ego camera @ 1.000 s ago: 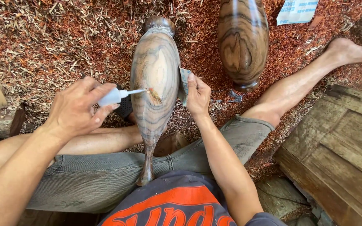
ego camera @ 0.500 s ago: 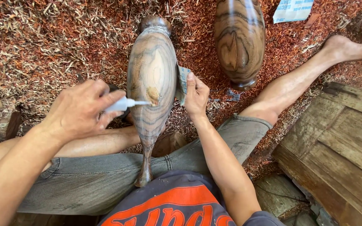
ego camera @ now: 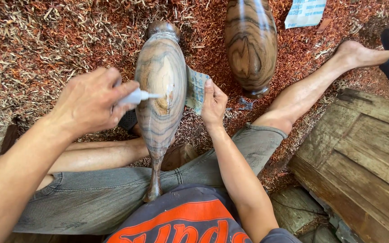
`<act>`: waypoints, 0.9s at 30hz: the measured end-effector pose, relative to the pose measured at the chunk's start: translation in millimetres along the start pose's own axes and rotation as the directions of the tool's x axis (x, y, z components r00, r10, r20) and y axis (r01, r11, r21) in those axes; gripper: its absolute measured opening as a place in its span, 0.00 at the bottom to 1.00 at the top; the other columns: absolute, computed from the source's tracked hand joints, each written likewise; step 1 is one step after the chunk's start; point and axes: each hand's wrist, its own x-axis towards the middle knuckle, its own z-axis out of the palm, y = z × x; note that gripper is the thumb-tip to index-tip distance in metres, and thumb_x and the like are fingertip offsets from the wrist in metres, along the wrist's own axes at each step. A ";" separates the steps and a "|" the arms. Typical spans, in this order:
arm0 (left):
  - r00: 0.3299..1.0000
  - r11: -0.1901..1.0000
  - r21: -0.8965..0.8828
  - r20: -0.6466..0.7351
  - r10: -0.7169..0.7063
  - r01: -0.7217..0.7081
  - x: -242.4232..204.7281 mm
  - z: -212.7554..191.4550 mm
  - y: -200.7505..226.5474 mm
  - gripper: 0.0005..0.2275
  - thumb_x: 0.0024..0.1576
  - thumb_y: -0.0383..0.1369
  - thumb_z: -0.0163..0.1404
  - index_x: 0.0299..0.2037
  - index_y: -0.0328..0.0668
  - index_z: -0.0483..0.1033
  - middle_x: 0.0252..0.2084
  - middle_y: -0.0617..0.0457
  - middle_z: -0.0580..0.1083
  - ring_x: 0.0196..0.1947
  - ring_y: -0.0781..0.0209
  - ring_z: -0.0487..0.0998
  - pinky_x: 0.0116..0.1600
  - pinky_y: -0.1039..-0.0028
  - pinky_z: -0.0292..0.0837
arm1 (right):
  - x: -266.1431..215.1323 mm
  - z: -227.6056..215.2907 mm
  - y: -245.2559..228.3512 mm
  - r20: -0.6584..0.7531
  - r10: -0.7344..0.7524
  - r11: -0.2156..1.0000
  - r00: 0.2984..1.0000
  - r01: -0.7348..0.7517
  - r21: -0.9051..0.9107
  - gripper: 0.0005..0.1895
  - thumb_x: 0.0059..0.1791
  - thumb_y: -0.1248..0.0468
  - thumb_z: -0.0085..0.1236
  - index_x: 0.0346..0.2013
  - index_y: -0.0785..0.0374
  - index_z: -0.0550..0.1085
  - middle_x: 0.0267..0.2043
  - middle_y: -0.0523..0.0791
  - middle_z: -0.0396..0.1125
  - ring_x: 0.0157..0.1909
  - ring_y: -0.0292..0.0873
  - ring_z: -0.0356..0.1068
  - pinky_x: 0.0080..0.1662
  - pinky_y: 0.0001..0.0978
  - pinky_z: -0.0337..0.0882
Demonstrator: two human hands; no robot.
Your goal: The person sits on the ground holding a carved wooden vase between their legs. They squeeze liquid from a small plastic bottle onto the vase surface and rub it in with a cloth and a small abrasive pad, rotating the vase to treat different areas, then apply more liquid and continue rubbing.
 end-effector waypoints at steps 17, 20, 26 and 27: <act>0.719 0.740 -0.635 -0.619 -0.316 -0.222 -121.5 13.9 -34.7 0.20 0.58 0.29 0.63 0.59 0.37 0.76 0.51 0.45 0.77 0.50 0.58 0.79 0.53 0.74 0.78 | -86.4 55.3 -64.0 0.522 -0.488 0.533 0.699 0.713 -0.456 0.16 0.58 0.63 0.50 0.56 0.70 0.73 0.64 0.60 0.67 0.71 0.62 0.63 0.71 0.54 0.63; 0.706 0.719 -0.644 -0.635 -0.312 -0.261 -117.2 2.6 -32.9 0.20 0.56 0.29 0.63 0.58 0.36 0.76 0.51 0.44 0.77 0.51 0.57 0.79 0.52 0.74 0.78 | -81.4 48.0 -42.7 0.585 -0.496 0.506 0.642 0.761 -0.406 0.14 0.57 0.64 0.51 0.56 0.68 0.73 0.61 0.58 0.70 0.67 0.60 0.67 0.69 0.54 0.66; 0.739 0.720 -0.661 -0.590 -0.325 -0.211 -118.0 -7.5 -26.1 0.20 0.51 0.26 0.63 0.54 0.31 0.77 0.47 0.43 0.77 0.46 0.56 0.79 0.49 0.71 0.76 | -40.6 53.2 -37.2 0.474 -0.390 0.639 0.789 0.603 -0.477 0.18 0.57 0.68 0.46 0.62 0.59 0.71 0.57 0.54 0.72 0.61 0.55 0.73 0.63 0.47 0.74; 0.763 0.703 -0.703 -0.512 -0.395 -0.108 -119.0 -7.5 -24.7 0.20 0.50 0.25 0.64 0.54 0.30 0.79 0.44 0.43 0.77 0.43 0.55 0.79 0.47 0.70 0.75 | -49.8 52.6 -45.2 0.572 -0.561 0.404 0.598 0.801 -0.442 0.18 0.55 0.72 0.48 0.60 0.64 0.70 0.59 0.59 0.70 0.65 0.60 0.70 0.67 0.51 0.71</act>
